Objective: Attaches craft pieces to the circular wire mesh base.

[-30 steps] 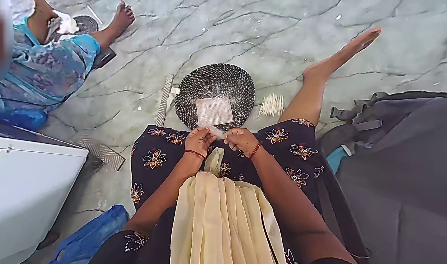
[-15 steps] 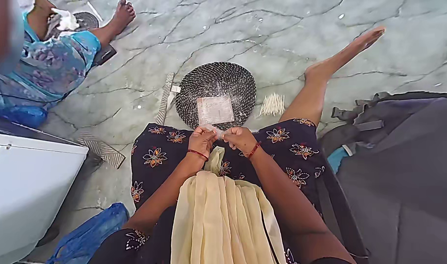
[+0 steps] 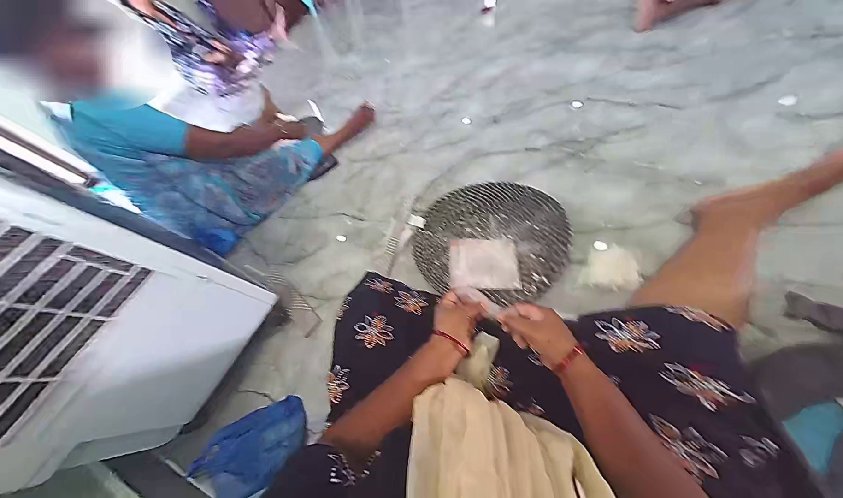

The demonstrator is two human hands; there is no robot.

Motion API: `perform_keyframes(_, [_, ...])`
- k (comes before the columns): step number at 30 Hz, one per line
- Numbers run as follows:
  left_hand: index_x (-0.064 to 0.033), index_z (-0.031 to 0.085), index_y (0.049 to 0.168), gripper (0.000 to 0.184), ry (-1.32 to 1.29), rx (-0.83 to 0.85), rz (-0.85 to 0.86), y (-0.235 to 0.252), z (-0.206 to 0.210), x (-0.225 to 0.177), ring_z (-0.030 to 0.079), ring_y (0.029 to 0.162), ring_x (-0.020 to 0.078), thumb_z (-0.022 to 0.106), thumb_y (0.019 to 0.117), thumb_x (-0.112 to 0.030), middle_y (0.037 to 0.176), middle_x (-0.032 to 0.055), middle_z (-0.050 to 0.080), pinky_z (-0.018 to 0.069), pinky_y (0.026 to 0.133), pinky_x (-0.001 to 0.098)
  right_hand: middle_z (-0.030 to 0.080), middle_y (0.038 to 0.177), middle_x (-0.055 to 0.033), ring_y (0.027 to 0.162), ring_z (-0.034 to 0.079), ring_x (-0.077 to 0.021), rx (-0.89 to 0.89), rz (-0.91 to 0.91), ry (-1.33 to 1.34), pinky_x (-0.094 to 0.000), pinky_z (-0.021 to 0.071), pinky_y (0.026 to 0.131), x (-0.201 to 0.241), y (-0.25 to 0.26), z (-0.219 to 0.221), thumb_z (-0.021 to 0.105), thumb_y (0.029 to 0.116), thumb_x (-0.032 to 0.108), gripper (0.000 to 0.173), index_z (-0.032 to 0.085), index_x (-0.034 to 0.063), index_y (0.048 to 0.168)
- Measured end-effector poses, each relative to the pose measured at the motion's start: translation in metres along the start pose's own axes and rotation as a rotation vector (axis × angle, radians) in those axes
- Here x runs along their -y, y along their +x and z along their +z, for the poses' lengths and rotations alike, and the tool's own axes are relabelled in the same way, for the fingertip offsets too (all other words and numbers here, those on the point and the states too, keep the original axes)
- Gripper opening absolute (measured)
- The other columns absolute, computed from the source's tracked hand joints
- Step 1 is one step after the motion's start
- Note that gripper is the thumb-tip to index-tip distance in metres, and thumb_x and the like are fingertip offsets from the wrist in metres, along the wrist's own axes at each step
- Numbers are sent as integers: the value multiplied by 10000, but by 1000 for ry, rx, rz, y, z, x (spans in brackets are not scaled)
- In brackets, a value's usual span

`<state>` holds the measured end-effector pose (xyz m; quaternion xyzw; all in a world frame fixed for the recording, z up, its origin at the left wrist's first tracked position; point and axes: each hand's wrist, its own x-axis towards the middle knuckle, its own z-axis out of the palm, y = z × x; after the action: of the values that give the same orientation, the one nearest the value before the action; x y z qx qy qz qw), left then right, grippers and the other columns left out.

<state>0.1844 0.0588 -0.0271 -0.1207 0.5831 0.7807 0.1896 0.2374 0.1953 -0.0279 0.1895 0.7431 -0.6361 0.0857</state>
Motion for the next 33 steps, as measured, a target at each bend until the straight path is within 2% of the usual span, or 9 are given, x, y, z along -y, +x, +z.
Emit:
perform_keyframes(2, [88, 509, 1208, 290, -27, 8, -11, -2, -1, -3, 626, 757, 129, 585, 938, 160, 926, 108, 622, 571, 742, 280, 604, 679, 38, 509, 487, -6, -13, -12, 28, -190, 434, 520, -1, 0, 1, 629, 984, 84, 102, 681, -4, 978])
perform_keyframes(4, [80, 507, 1216, 303, -33, 28, -18, -2, -2, 0, 625, 766, 125, 594, 936, 155, 946, 107, 622, 569, 748, 275, 578, 635, 53, 489, 478, -3, -21, -19, 57, -177, 420, 502, -5, 1, 1, 628, 984, 69, 89, 672, 14, 929])
perform_keyframes(6, [66, 521, 1185, 264, -60, 22, -33, -2, -1, -1, 624, 756, 126, 604, 945, 136, 923, 96, 621, 568, 745, 275, 590, 618, 54, 473, 472, 3, -44, -19, 63, -170, 408, 490, -5, 1, 3, 628, 986, 51, 118, 677, 15, 885])
perform_keyframes(9, [37, 549, 1087, 97, -132, -18, -60, -5, 2, -6, 631, 680, 121, 570, 1001, 75, 834, 67, 632, 574, 691, 262, 597, 612, 52, 462, 460, 7, -52, -14, 83, -165, 392, 477, -3, 0, 2, 625, 985, 29, 146, 671, 21, 847])
perform_keyframes(11, [45, 567, 1072, 51, -134, -40, -76, -6, 2, -10, 634, 649, 123, 557, 1022, 47, 815, 69, 638, 576, 662, 259, 596, 595, 59, 448, 457, 12, -54, -14, 99, -158, 386, 461, -4, 1, -1, 622, 978, 18, 156, 664, 34, 829])
perform_keyframes(18, [49, 578, 1062, 42, -119, -36, -91, -9, 3, -11, 635, 642, 123, 563, 1025, 38, 804, 66, 641, 580, 662, 260, 586, 593, 51, 441, 444, 5, -48, -8, 102, -163, 380, 458, -4, 0, 0, 625, 980, 17, 146, 654, 31, 838])
perform_keyframes(22, [41, 588, 1025, 37, -115, -45, -110, -6, 1, -13, 640, 613, 122, 565, 1034, 13, 766, 69, 650, 571, 612, 247, 577, 583, 54, 437, 436, 10, -33, -2, 119, -154, 367, 449, -3, -1, -5, 615, 974, -2, 151, 651, 27, 830])
perform_keyframes(29, [59, 610, 1073, 87, 121, 26, -158, -1, -6, -21, 616, 619, 117, 589, 1033, -15, 772, 61, 631, 545, 604, 250, 576, 632, 22, 488, 450, -19, -21, 28, -44, -194, 380, 494, -3, -1, -11, 637, 987, 34, 113, 672, -8, 888])
perform_keyframes(33, [85, 631, 1148, 165, 300, 98, -108, 9, -13, -34, 615, 675, 119, 593, 1037, -30, 856, 91, 651, 538, 642, 263, 568, 638, 22, 515, 446, -27, -22, 12, -184, -226, 381, 528, 3, 0, -14, 650, 991, 75, 137, 689, -4, 886])
